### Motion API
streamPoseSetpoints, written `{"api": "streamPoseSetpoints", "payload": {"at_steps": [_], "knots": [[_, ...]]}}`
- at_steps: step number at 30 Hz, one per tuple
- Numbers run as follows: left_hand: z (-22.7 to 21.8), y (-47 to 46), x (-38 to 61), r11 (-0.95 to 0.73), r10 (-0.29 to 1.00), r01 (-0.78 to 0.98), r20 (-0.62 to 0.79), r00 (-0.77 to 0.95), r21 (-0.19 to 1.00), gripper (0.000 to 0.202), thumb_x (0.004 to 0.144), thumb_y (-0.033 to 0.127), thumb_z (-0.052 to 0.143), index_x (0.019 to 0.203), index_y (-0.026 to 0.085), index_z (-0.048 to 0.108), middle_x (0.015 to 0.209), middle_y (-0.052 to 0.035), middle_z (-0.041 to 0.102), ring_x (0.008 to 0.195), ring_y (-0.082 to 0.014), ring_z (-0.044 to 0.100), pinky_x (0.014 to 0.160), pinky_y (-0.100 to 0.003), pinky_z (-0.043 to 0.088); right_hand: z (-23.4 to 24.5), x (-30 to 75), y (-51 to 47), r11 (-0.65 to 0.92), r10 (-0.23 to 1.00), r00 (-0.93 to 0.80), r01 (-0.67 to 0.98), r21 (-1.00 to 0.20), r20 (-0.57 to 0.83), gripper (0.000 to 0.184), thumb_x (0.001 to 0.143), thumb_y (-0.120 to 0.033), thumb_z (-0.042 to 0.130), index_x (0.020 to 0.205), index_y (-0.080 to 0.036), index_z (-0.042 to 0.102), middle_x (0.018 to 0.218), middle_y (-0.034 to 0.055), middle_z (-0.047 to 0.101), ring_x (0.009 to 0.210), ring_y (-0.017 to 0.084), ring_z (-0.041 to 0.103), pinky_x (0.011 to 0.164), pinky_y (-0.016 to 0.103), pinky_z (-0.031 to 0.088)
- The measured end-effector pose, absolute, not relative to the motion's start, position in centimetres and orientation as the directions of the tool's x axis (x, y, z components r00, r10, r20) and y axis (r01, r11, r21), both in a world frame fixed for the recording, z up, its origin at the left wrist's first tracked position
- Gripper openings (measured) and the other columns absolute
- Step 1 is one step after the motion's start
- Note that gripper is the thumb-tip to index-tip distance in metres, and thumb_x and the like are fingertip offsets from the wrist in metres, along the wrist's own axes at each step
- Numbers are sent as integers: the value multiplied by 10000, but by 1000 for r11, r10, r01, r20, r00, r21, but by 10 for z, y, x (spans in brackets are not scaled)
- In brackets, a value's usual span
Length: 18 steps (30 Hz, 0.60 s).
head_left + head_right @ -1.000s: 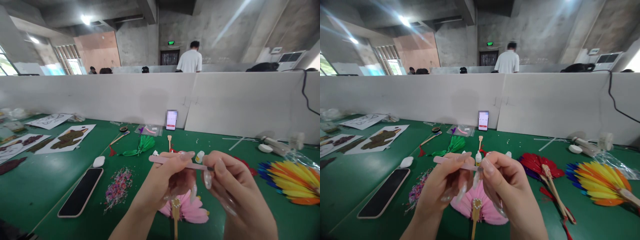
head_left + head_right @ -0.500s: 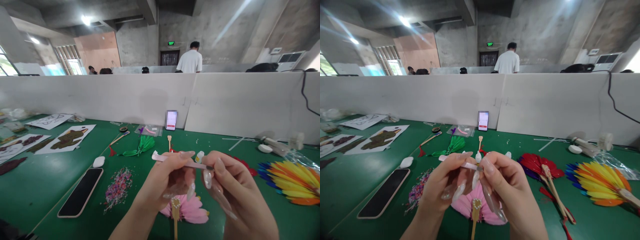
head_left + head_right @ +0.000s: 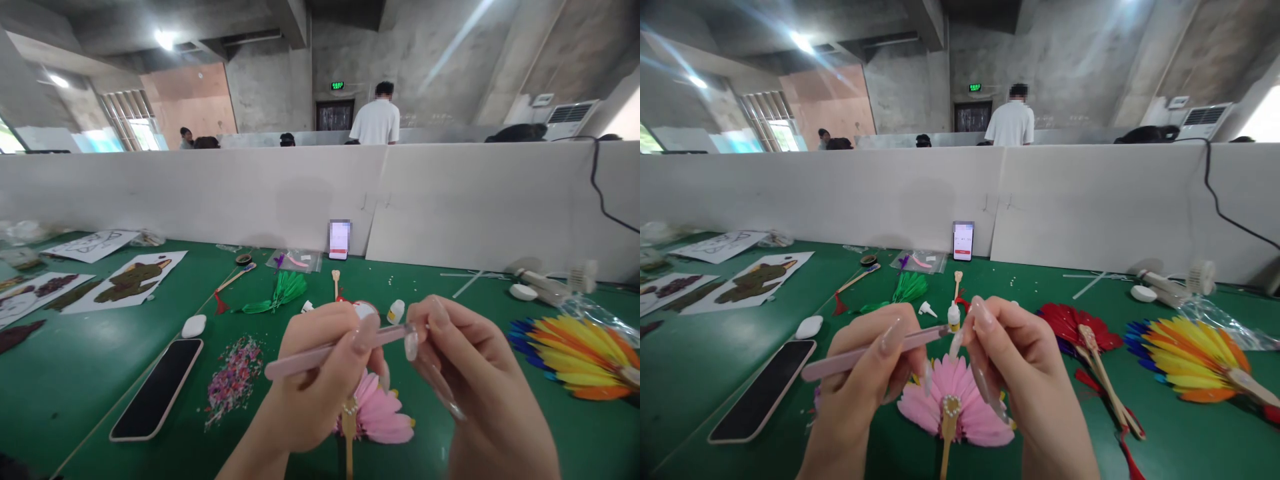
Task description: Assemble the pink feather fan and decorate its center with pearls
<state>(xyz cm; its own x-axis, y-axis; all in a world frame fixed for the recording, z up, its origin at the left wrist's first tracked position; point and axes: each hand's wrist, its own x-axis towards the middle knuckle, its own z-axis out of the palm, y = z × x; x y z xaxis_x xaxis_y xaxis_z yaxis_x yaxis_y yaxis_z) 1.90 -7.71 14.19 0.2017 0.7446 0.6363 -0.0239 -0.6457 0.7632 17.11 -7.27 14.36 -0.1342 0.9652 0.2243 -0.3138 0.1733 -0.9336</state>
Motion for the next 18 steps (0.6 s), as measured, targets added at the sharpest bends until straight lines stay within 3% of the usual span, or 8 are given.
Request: {"api": "streamPoseSetpoints", "payload": {"at_steps": [4,10,15,18], "knots": [[148,-79,26,-829,557,189,804,206,526,258,864,160,463,614,158,527,520,7,490,504,-79,439,457,-215,340,146,171,-74,144,964,-177,-278,-950,197,403,836,-489,575,581,-185,504,412,-72,337,360,44,239,364,198,185],[141,-77,26,-875,428,373,854,295,309,189,800,134,450,622,166,505,526,-6,489,482,-98,409,424,-247,302,144,172,-74,152,957,-196,-279,-948,212,408,837,-486,582,584,-180,488,423,-67,353,366,36,260,356,176,174],[138,-77,25,-851,360,498,877,319,168,155,791,122,438,673,161,530,586,-30,556,511,-115,448,460,-265,343,147,171,-77,109,980,-134,-253,-961,146,398,812,-496,605,590,-178,517,422,-64,342,380,37,272,372,172,189],[137,-78,26,-833,350,537,879,326,132,139,772,100,431,718,158,545,610,-30,569,529,-120,468,480,-265,362,145,172,-76,138,976,-130,-254,-957,175,363,818,-472,608,611,-182,540,420,-64,346,369,39,280,369,174,197]]}}
